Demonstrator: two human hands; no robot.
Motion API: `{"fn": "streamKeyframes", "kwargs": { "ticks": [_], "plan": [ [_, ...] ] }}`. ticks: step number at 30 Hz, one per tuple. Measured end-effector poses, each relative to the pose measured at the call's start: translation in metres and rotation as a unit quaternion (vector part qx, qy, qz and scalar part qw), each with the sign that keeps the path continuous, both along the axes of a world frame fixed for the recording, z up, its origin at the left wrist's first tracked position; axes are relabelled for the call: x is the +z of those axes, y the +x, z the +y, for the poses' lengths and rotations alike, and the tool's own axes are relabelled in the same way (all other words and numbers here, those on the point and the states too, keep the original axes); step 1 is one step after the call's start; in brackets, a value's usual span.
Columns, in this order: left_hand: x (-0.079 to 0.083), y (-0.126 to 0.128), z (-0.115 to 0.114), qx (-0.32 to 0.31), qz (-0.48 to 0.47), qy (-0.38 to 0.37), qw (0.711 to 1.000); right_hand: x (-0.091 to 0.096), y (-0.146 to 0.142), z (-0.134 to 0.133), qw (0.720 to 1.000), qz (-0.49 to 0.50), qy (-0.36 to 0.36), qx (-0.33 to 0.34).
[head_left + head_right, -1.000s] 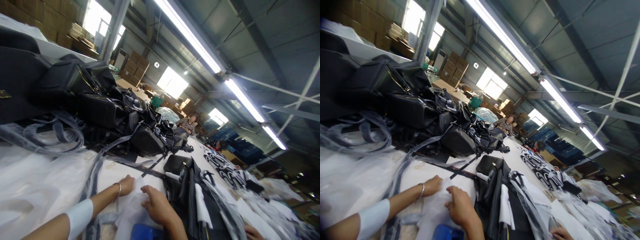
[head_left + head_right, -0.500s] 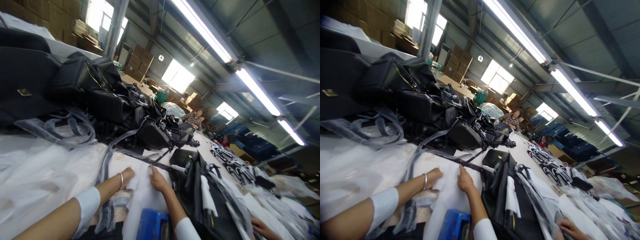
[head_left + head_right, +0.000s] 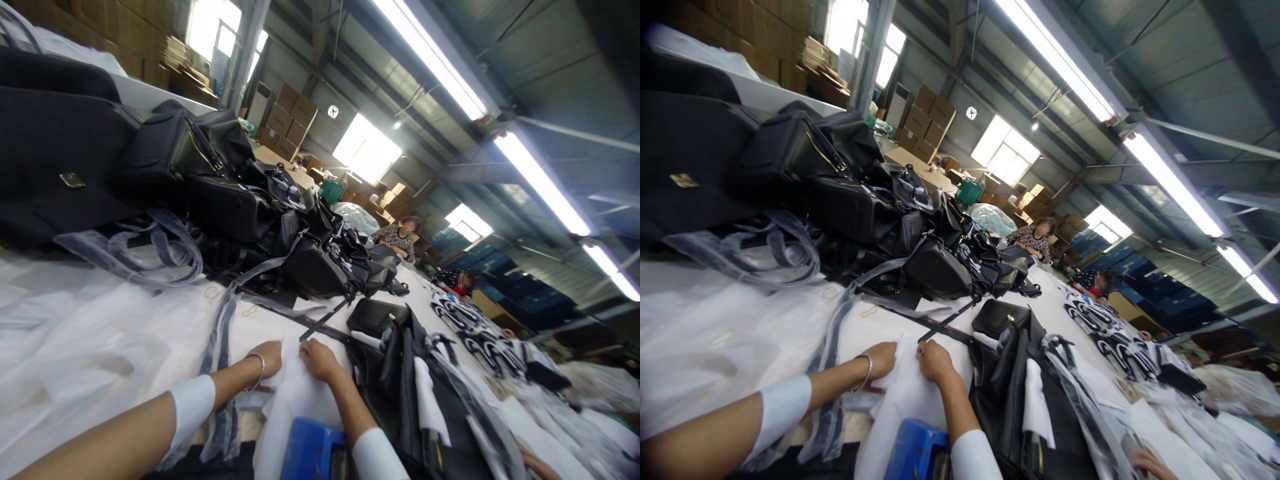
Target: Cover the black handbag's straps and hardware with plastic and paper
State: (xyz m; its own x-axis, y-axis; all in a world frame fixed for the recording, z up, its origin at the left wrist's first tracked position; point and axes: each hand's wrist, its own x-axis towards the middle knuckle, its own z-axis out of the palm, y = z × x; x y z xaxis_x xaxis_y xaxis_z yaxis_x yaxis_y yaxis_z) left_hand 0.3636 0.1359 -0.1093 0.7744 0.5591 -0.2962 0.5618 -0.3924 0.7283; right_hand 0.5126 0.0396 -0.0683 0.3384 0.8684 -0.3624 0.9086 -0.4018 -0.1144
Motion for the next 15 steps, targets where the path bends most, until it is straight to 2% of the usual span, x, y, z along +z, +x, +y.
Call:
{"fn": "streamKeyframes", "kwargs": {
  "ticks": [3, 8, 12, 15],
  "plan": [
    [0.011, -0.003, 0.012, 0.015, 0.013, 0.038, 0.999, 0.003, 0.000, 0.002, 1.000, 0.008, 0.001, -0.004],
    [0.041, -0.014, 0.037, 0.057, -0.026, 0.078, 0.995, 0.011, 0.000, 0.004, 0.998, 0.013, 0.046, -0.039],
    [0.058, -0.029, 0.040, 0.073, -0.077, 0.052, 0.993, 0.025, -0.007, 0.003, 0.992, 0.019, 0.101, -0.069],
    [0.066, -0.046, 0.034, 0.082, -0.130, 0.003, 0.988, 0.044, -0.015, 0.001, 0.983, 0.034, 0.158, -0.083]
  ]
}}
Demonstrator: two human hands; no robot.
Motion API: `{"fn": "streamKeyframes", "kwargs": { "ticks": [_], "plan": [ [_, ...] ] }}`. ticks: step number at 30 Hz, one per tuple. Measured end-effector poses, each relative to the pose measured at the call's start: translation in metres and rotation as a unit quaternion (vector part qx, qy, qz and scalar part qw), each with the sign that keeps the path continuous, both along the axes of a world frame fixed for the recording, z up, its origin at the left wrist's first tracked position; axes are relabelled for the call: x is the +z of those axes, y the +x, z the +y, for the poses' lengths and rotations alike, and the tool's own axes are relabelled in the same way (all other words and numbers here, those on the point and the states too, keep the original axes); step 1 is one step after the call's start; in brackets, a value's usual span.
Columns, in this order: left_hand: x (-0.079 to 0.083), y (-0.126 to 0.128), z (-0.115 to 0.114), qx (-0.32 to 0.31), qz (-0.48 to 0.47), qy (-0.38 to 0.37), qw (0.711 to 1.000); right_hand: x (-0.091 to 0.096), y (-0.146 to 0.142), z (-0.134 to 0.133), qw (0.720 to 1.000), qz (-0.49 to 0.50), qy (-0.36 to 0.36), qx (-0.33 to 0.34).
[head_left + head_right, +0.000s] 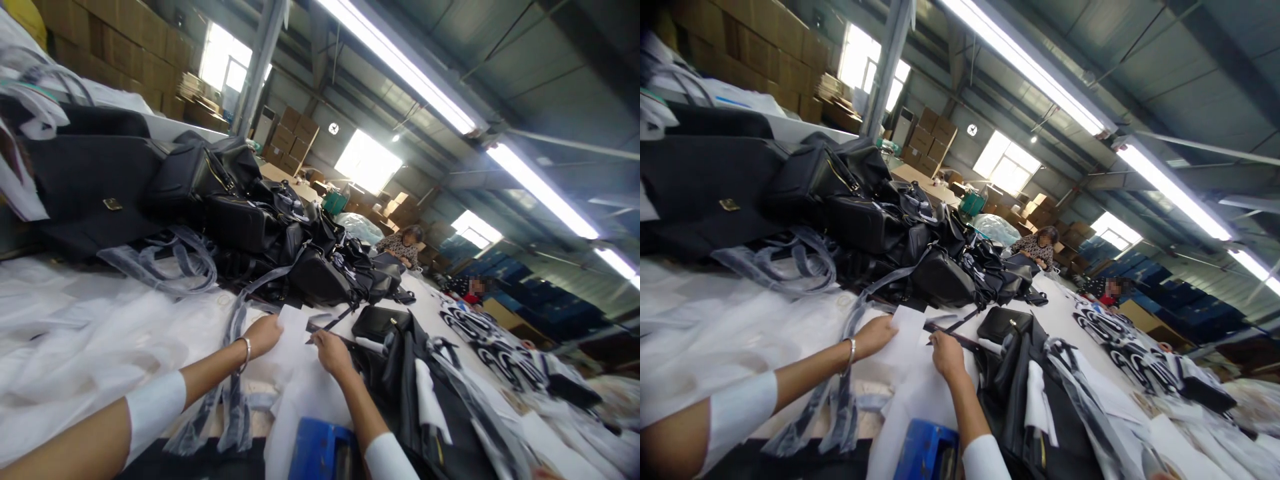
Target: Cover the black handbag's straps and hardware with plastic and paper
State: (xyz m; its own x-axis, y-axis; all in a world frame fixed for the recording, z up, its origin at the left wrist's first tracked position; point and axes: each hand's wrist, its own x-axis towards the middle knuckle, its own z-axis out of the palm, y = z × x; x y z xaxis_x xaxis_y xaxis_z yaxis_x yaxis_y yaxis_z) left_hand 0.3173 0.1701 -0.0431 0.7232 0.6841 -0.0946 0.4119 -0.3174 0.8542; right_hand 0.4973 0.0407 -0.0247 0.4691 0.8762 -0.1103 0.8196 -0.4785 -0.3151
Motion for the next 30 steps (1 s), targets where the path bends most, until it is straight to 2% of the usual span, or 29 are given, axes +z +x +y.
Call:
{"fn": "streamKeyframes", "kwargs": {
  "ticks": [4, 7, 10, 13, 15, 17, 19, 20, 24, 27, 30],
  "plan": [
    [0.013, -0.031, -0.014, -0.001, -0.072, -0.087, 0.994, 0.030, -0.022, -0.008, 0.994, 0.061, 0.093, 0.005],
    [0.027, -0.058, -0.030, -0.004, -0.128, -0.159, 0.979, 0.044, -0.056, -0.019, 0.975, 0.172, 0.138, 0.036],
    [0.045, -0.092, -0.050, -0.016, -0.185, -0.244, 0.952, 0.052, -0.102, -0.033, 0.943, 0.290, 0.148, 0.073],
    [0.062, -0.128, -0.074, -0.028, -0.244, -0.336, 0.909, 0.062, -0.149, -0.045, 0.905, 0.379, 0.172, 0.087],
    [0.071, -0.151, -0.094, -0.024, -0.272, -0.384, 0.882, 0.069, -0.177, -0.053, 0.870, 0.442, 0.194, 0.097],
    [0.075, -0.174, -0.114, -0.009, -0.283, -0.415, 0.865, 0.074, -0.202, -0.062, 0.854, 0.464, 0.209, 0.113],
    [0.076, -0.199, -0.131, 0.014, -0.284, -0.428, 0.858, 0.074, -0.223, -0.074, 0.867, 0.436, 0.200, 0.133],
    [0.075, -0.214, -0.137, 0.044, -0.283, -0.427, 0.857, 0.073, -0.232, -0.081, 0.876, 0.425, 0.180, 0.140],
    [0.063, -0.284, -0.146, 0.271, -0.291, -0.343, 0.851, 0.058, -0.259, -0.107, 0.911, 0.375, 0.087, 0.149],
    [0.043, -0.338, -0.154, 0.357, -0.255, -0.272, 0.856, 0.046, -0.289, -0.115, 0.957, 0.203, 0.056, 0.200],
    [0.016, -0.376, -0.171, 0.401, -0.192, -0.213, 0.870, 0.036, -0.336, -0.111, 0.961, 0.066, 0.004, 0.270]
  ]
}}
